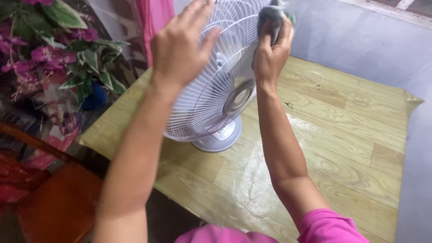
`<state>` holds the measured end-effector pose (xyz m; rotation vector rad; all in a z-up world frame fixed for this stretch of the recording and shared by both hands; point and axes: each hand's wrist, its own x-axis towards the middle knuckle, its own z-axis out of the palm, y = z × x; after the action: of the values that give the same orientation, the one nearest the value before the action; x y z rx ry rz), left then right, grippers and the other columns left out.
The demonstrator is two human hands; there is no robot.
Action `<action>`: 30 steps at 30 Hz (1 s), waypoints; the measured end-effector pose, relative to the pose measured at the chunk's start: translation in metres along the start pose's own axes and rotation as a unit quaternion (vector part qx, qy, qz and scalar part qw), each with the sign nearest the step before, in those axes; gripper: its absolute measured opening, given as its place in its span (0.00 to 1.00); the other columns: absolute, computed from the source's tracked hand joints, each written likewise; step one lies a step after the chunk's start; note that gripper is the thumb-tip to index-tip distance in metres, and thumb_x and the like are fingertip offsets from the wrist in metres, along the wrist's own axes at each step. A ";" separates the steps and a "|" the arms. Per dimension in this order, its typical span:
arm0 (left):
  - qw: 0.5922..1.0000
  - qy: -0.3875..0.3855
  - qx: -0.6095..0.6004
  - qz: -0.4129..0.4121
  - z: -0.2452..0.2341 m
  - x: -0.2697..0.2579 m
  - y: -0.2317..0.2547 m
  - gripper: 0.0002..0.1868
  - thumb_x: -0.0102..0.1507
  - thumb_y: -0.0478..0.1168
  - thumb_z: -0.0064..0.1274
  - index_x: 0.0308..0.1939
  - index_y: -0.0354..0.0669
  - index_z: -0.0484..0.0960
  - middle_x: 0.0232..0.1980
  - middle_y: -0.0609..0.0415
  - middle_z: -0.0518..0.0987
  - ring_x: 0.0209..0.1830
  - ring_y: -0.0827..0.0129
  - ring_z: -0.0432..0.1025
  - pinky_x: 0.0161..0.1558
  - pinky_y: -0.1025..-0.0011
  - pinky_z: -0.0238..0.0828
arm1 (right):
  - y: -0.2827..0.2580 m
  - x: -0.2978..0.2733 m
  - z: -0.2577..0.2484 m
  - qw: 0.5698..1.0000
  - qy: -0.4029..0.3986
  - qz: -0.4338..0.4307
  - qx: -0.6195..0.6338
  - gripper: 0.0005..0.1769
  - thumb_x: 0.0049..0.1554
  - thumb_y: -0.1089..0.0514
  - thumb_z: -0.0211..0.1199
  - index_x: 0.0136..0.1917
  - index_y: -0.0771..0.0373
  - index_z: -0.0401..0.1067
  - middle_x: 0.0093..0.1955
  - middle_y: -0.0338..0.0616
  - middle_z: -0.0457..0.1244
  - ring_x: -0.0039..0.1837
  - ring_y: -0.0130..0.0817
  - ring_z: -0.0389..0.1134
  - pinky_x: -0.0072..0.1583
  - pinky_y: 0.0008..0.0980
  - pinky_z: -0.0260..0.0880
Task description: The person reassembles a disassembled electric fan on a wooden table. They attach the fan blades to the motor shaft, secure them with a knob, wipe the front grille with a cloth, and then mount the grille onto the fan base.
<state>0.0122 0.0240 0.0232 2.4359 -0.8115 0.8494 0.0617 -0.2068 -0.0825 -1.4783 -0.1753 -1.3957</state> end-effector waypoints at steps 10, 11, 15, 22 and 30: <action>0.816 -0.046 -0.559 -0.141 -0.046 -0.045 -0.042 0.74 0.52 0.90 0.20 0.83 0.33 0.53 0.83 0.30 0.57 0.85 0.47 0.55 0.83 0.54 0.45 | -0.179 -0.065 0.051 0.896 -0.231 -0.365 -0.106 0.23 0.52 0.56 0.70 0.60 0.64 0.77 0.65 0.53 0.65 0.72 0.53 0.64 0.72 0.57 0.65; 0.823 -0.054 -0.547 -0.145 -0.048 -0.045 -0.043 0.72 0.53 0.89 0.20 0.82 0.34 0.53 0.83 0.30 0.58 0.84 0.46 0.56 0.82 0.53 0.47 | -0.179 -0.087 0.052 0.887 -0.248 -0.368 -0.129 0.22 0.60 0.51 0.71 0.62 0.65 0.76 0.68 0.54 0.64 0.74 0.53 0.62 0.73 0.57 0.65; 0.926 -0.074 -0.324 -0.180 -0.041 -0.040 -0.038 0.66 0.55 0.88 0.16 0.80 0.42 0.57 0.80 0.39 0.62 0.80 0.48 0.58 0.75 0.51 0.51 | -0.148 -0.148 0.022 0.838 -0.320 -0.428 -0.108 0.16 0.58 0.55 0.66 0.59 0.59 0.79 0.63 0.49 0.68 0.71 0.52 0.66 0.66 0.49 0.72; 0.990 0.135 0.026 -0.033 -0.004 -0.050 -0.019 0.48 0.66 0.80 0.44 0.71 0.45 0.70 0.61 0.50 0.81 0.59 0.56 0.80 0.56 0.57 0.80 | -0.090 -0.076 -0.009 0.863 -0.239 -0.403 -0.189 0.17 0.61 0.62 0.70 0.62 0.69 0.78 0.66 0.58 0.66 0.68 0.49 0.68 0.65 0.44 0.75; 0.983 0.168 0.073 0.021 0.016 -0.050 -0.039 0.54 0.61 0.85 0.51 0.69 0.43 0.68 0.51 0.52 0.80 0.45 0.63 0.81 0.43 0.65 0.83 | -0.032 -0.088 -0.032 0.947 -0.227 -0.215 -0.071 0.35 0.61 0.46 0.74 0.77 0.46 0.64 0.88 0.46 0.29 0.88 0.52 0.24 0.88 0.59 0.30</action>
<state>0.0124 0.0627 -0.0297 2.3102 -0.6940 1.3332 -0.0080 -0.1703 -0.1419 -1.9510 -0.7391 -1.3992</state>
